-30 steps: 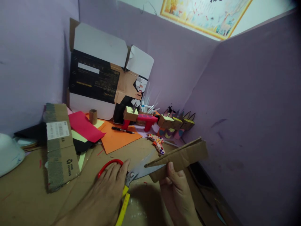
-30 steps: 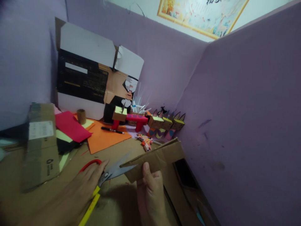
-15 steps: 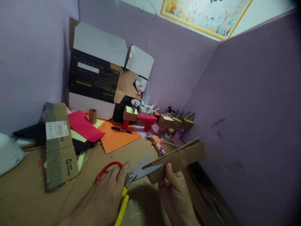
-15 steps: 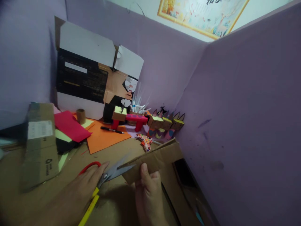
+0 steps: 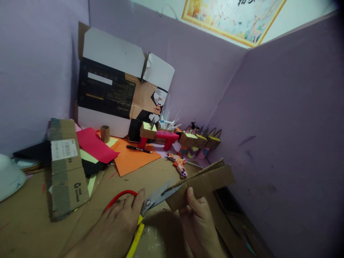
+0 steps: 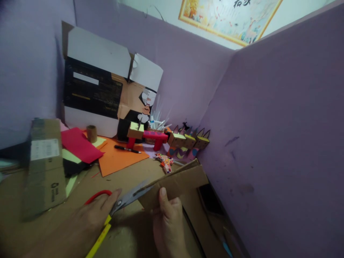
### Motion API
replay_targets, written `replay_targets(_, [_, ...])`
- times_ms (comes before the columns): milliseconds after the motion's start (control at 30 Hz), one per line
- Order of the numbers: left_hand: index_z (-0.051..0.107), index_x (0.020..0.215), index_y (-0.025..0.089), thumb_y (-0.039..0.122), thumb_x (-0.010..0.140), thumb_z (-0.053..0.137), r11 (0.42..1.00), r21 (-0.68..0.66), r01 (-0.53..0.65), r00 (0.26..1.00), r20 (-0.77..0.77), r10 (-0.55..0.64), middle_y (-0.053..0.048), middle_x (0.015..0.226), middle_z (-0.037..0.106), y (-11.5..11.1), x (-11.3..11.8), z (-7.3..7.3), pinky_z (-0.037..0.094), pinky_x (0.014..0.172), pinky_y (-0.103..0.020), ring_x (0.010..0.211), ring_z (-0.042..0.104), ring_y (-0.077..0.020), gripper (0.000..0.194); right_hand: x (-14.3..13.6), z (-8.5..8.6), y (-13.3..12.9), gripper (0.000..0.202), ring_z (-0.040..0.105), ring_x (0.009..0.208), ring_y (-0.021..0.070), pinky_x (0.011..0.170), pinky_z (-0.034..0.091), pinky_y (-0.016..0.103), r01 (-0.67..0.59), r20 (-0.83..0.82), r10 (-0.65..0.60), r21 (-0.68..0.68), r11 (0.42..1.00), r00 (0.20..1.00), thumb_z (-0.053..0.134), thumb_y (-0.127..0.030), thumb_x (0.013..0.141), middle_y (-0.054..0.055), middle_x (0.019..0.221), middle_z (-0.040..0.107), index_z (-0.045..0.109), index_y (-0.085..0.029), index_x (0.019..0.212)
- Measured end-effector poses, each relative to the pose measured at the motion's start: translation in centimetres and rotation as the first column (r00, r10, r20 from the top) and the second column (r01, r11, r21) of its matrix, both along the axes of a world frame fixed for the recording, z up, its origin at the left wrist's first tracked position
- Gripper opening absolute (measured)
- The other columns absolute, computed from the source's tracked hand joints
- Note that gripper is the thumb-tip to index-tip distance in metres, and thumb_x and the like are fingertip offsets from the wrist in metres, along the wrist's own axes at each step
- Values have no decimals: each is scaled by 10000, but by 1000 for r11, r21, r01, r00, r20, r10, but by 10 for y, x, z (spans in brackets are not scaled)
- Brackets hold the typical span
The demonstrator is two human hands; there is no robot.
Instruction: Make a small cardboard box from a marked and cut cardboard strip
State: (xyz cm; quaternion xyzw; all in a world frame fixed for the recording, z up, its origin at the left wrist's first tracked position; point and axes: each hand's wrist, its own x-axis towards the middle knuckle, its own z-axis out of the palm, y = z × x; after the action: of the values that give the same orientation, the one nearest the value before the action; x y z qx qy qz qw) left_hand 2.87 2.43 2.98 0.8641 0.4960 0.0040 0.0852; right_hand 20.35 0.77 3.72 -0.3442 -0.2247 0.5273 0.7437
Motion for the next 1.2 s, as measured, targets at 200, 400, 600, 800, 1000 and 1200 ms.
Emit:
replay_targets(200, [365,1348,131,-75,711,207,1000,-13,27,999,46,-26,-156,1112,614,-3,-2,0,493,815,-446,988,601,-255,688,1,-3,2,143,690,716,184,734,526,303,-16,-13,16,-4,1000,1000,784,-269,613,33,751,749,711,-182,699])
replay_targets(400, [373,1342,132,-83,699,219,999,-5,38,997,60,-38,-147,1072,627,-3,-3,-3,499,792,-421,935,615,-245,695,1,-3,2,282,686,768,166,755,511,283,14,-14,-14,40,999,1000,771,-259,639,9,839,748,697,-221,908])
replay_targets(600, [410,1307,153,-67,687,263,990,142,14,998,58,-23,-137,1002,638,-3,5,-11,505,744,-402,892,615,-250,674,-3,-5,0,269,675,844,230,785,506,354,-31,20,30,47,998,999,742,-337,668,48,864,744,701,-191,890])
replay_targets(800, [480,1242,147,-35,728,250,988,153,14,1000,23,-18,-150,955,644,-1,4,-9,511,683,-412,822,637,-271,592,-6,-6,0,368,665,881,229,806,499,360,-39,5,39,57,998,999,746,-397,653,38,883,741,682,-223,971])
replay_targets(1000, [458,1279,158,-57,740,224,981,182,64,994,-97,-47,-142,1018,647,-2,2,1,528,713,-382,856,642,-247,625,-6,-4,1,341,659,904,228,819,492,349,-33,-43,35,60,998,998,767,-384,627,22,838,744,698,-222,918])
replay_targets(1200, [491,1257,159,-65,731,230,977,195,81,992,-112,-59,-139,940,667,-3,-1,-3,530,671,-375,793,654,-252,628,-6,-5,1,265,652,933,223,841,481,345,-54,-44,56,49,997,997,759,-349,646,27,834,744,706,-200,860])
